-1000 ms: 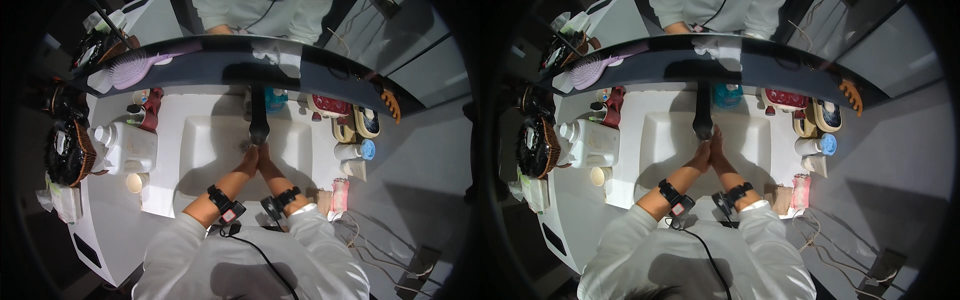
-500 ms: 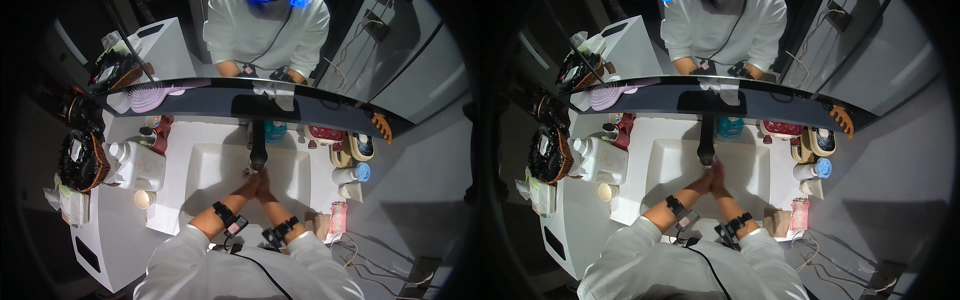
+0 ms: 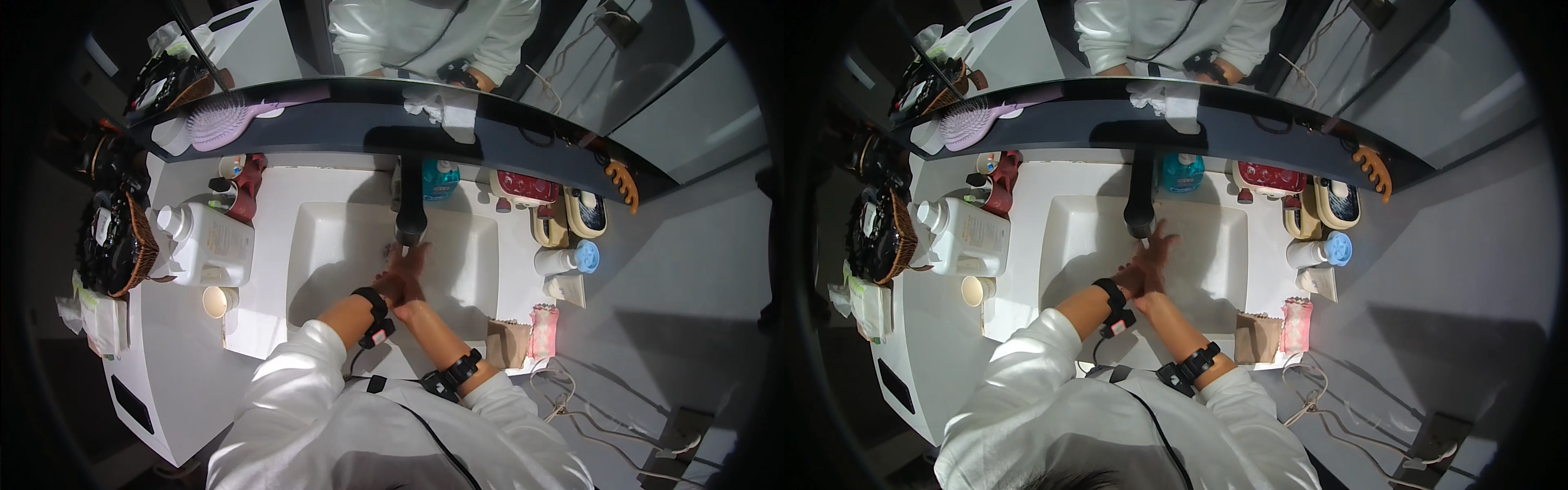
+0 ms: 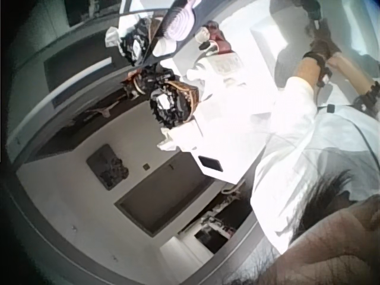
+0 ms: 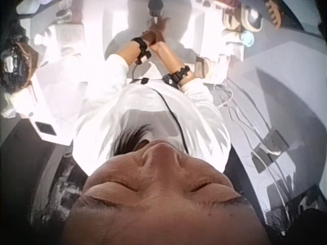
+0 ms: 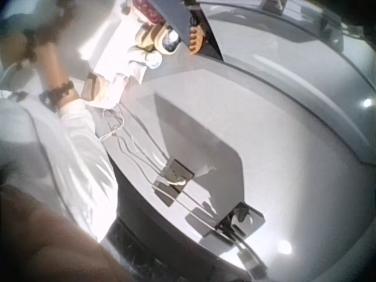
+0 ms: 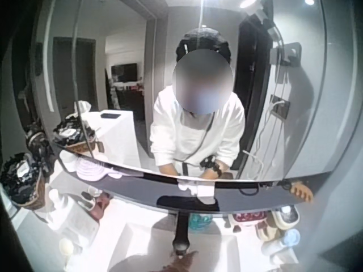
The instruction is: The person wipes a bathroom wall with a cloth, then moves to the sink area. They rinse the cloth under running water, wring it out, and wash their hands with soap before rinsing again.
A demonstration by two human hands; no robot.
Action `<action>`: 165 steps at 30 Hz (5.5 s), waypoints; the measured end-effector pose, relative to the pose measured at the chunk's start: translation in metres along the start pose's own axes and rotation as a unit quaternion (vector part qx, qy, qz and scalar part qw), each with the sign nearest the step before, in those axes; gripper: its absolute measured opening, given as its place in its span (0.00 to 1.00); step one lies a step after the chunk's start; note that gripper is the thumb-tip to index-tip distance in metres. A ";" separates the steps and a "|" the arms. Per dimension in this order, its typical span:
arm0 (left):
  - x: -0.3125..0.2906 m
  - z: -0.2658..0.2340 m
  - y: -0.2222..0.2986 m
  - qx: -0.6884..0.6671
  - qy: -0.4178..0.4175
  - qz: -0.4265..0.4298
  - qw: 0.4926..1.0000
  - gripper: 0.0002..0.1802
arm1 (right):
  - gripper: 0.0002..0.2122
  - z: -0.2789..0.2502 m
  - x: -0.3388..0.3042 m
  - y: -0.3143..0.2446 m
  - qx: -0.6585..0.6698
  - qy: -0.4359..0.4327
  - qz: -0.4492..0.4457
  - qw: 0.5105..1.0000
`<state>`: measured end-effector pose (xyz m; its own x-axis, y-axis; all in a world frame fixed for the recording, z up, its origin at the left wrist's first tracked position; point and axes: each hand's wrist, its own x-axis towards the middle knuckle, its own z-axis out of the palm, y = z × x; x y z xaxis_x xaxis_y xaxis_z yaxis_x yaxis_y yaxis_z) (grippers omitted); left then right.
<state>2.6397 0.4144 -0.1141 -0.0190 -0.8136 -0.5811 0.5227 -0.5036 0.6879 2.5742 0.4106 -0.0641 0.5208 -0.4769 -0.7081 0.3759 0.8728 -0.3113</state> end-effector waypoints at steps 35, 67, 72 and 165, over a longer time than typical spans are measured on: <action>0.041 -0.010 -0.015 -0.317 0.206 0.038 0.925 0.21 | 0.20 -0.012 0.053 0.000 -0.561 0.019 -0.286 0.777; -0.040 0.036 0.010 -0.395 0.064 -0.138 0.906 0.23 | 0.14 -0.009 0.111 -0.002 -0.623 0.002 -0.290 0.726; -0.050 0.033 0.017 -0.452 -0.048 -0.001 0.891 0.16 | 0.11 0.005 0.091 0.001 -0.053 -0.023 -0.194 0.979; -0.004 0.005 -0.007 0.150 0.090 0.218 0.960 0.16 | 0.13 -0.050 0.088 -0.013 -0.800 -0.027 -0.250 0.544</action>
<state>2.6317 0.4192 -0.1139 0.3076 -0.9161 -0.2573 0.1786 -0.2100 0.9613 2.5767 0.3628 -0.1545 0.6986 -0.6602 -0.2756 -0.6455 -0.4156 -0.6407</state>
